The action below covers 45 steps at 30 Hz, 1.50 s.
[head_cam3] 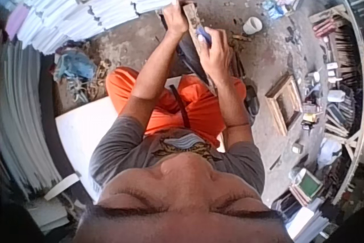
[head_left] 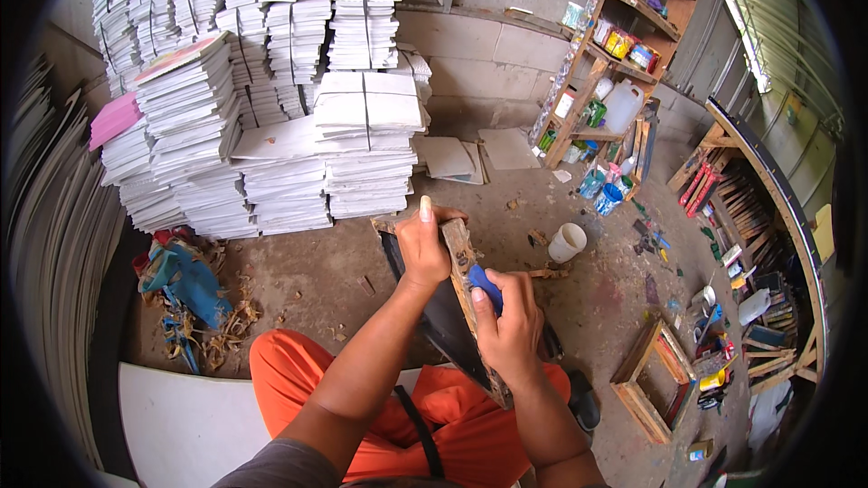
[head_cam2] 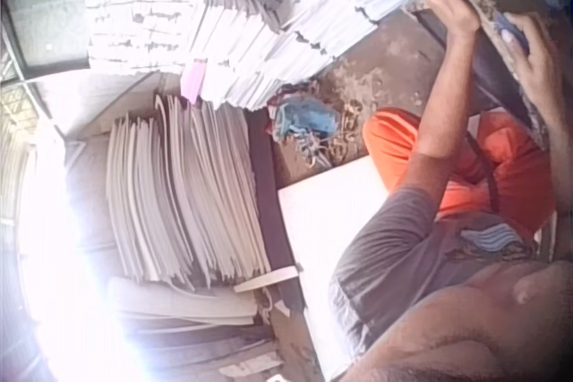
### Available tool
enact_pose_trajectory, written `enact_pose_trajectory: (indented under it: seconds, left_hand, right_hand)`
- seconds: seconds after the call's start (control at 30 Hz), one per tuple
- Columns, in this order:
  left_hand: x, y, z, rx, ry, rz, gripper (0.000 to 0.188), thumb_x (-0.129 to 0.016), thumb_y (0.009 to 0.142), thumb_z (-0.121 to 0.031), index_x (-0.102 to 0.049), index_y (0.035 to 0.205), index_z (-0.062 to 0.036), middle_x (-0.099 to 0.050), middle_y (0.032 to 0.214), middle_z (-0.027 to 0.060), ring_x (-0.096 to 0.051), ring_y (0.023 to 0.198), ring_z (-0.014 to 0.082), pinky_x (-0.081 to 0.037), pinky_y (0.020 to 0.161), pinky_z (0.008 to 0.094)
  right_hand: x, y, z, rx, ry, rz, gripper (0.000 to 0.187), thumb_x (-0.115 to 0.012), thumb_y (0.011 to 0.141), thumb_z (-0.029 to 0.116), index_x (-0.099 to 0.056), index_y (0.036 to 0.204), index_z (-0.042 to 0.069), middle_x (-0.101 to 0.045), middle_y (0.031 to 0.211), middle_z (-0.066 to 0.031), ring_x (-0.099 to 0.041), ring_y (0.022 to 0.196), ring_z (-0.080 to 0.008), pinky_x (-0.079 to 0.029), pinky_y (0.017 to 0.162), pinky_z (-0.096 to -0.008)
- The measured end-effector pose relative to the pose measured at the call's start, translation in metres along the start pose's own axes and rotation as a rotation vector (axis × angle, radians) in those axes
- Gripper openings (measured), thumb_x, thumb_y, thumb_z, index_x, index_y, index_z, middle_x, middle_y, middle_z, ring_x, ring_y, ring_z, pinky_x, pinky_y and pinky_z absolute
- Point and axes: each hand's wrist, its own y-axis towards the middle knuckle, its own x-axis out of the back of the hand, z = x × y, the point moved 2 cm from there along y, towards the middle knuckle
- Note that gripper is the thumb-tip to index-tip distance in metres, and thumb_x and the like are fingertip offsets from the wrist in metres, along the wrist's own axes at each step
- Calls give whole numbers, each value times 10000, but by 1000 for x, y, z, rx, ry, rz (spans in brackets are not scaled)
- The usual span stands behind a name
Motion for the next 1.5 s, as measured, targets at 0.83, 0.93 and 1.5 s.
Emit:
enact_pose_trajectory:
  seconds: [0.83, 0.93, 1.5]
  left_hand:
    - [0, -2, 4, 14, -71, -81, 632, -349, 1120, -347, -721, 829, 73, -731, 763, 151, -668, 684, 213, -519, 696, 335]
    - [1, -1, 4, 0, -72, -79, 629, -349, 1119, -340, -721, 828, 75, -730, 757, 152, -671, 682, 212, -521, 691, 337]
    - [2, -2, 4, 14, -114, -69, 654, -341, 1097, -359, -711, 806, 94, -725, 746, 186, -693, 691, 258, -546, 715, 358]
  right_hand:
    - [-9, -2, 1, -24, -91, -60, 243, -688, 957, 168, -672, 1164, 43, -647, 1017, -141, -693, 860, -359, -555, 691, -450]
    - [-11, -2, 2, -24, -113, -60, 247, -686, 956, 175, -674, 1167, 46, -647, 1020, -136, -695, 856, -358, -556, 676, -453]
    - [-9, -6, -31, -353, 499, 155, 291, -641, 1060, 241, -618, 1215, -3, -638, 928, -15, -587, 813, -111, -491, 717, -279]
